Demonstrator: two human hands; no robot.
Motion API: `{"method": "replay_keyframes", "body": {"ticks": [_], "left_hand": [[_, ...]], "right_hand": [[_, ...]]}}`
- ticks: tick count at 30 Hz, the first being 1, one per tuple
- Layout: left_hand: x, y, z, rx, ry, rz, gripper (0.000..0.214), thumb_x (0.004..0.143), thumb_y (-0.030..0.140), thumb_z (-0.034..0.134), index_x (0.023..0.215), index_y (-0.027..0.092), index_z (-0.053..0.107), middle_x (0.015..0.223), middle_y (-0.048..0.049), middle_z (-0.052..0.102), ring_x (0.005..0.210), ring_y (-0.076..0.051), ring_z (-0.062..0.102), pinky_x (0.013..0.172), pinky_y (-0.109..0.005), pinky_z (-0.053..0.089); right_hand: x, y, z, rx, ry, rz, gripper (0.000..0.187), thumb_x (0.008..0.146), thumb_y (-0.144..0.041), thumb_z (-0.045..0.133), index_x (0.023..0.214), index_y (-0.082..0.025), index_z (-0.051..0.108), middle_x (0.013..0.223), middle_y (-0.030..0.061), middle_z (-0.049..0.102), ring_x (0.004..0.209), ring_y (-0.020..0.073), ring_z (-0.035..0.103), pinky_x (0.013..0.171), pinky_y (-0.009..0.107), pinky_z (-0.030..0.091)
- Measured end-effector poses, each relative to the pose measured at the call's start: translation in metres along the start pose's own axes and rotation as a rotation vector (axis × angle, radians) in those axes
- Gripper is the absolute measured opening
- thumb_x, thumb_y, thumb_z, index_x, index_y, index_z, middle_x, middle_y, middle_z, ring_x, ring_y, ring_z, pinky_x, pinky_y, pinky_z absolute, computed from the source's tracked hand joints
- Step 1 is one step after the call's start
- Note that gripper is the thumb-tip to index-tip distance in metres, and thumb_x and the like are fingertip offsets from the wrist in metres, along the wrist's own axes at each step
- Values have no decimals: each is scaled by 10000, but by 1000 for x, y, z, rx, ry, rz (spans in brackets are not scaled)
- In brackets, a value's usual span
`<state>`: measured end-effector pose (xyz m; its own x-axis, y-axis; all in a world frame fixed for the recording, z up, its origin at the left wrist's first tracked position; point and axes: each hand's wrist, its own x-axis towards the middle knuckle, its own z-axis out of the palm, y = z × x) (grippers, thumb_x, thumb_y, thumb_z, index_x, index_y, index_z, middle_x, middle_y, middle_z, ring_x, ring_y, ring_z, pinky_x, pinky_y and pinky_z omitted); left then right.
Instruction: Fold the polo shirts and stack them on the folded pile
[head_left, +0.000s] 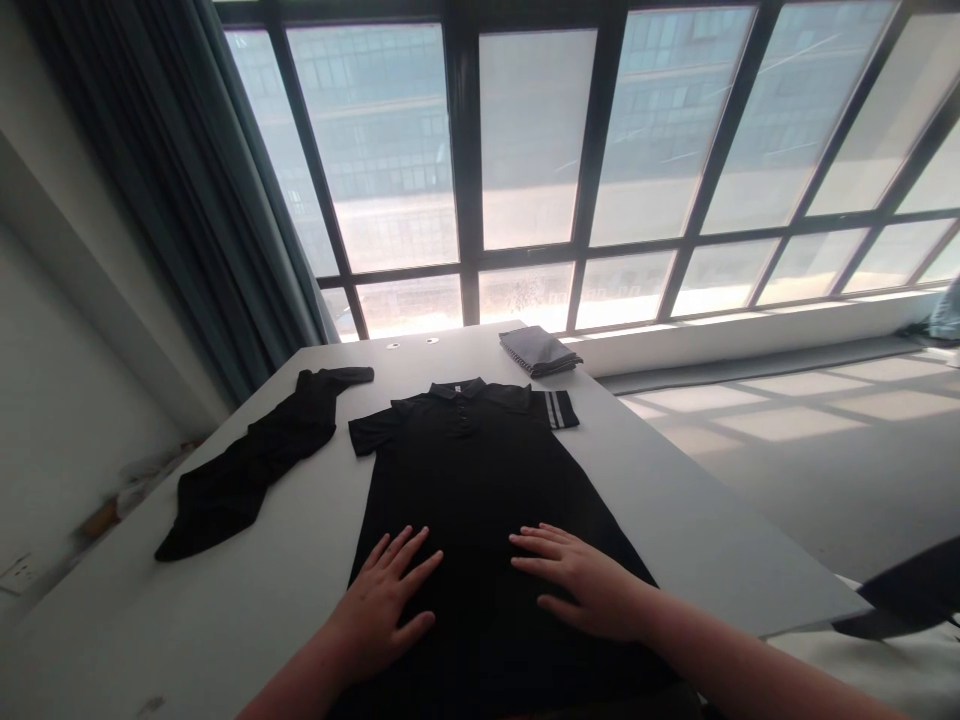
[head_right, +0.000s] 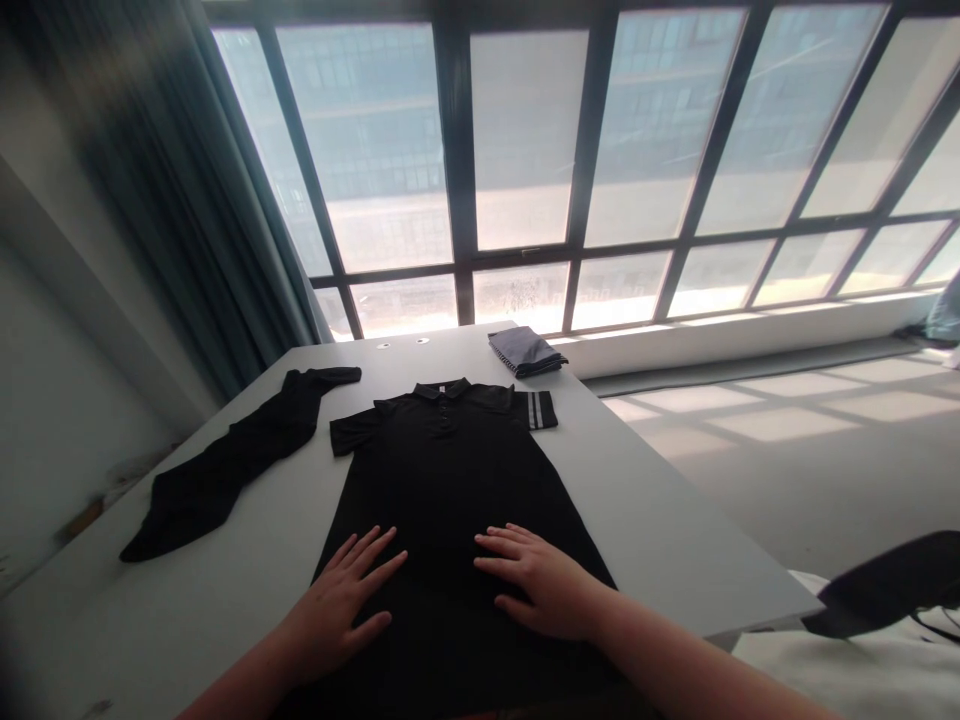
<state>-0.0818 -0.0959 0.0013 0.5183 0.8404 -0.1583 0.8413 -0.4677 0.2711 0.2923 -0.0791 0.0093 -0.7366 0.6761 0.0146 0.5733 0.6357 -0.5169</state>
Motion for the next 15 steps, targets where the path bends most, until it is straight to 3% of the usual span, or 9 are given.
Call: {"method": "replay_keyframes", "body": {"ticks": [15], "left_hand": [[-1, 0, 0, -14, -17, -11, 702, 1009, 603, 538, 1650, 481, 280, 1768, 25, 107, 1627, -366, 124, 1299, -680, 158]], "right_hand": [[-1, -2, 1, 47, 16, 14, 595, 935, -283, 660, 1528, -294, 606, 1628, 53, 403, 1552, 316, 329, 1324, 558, 207]]}}
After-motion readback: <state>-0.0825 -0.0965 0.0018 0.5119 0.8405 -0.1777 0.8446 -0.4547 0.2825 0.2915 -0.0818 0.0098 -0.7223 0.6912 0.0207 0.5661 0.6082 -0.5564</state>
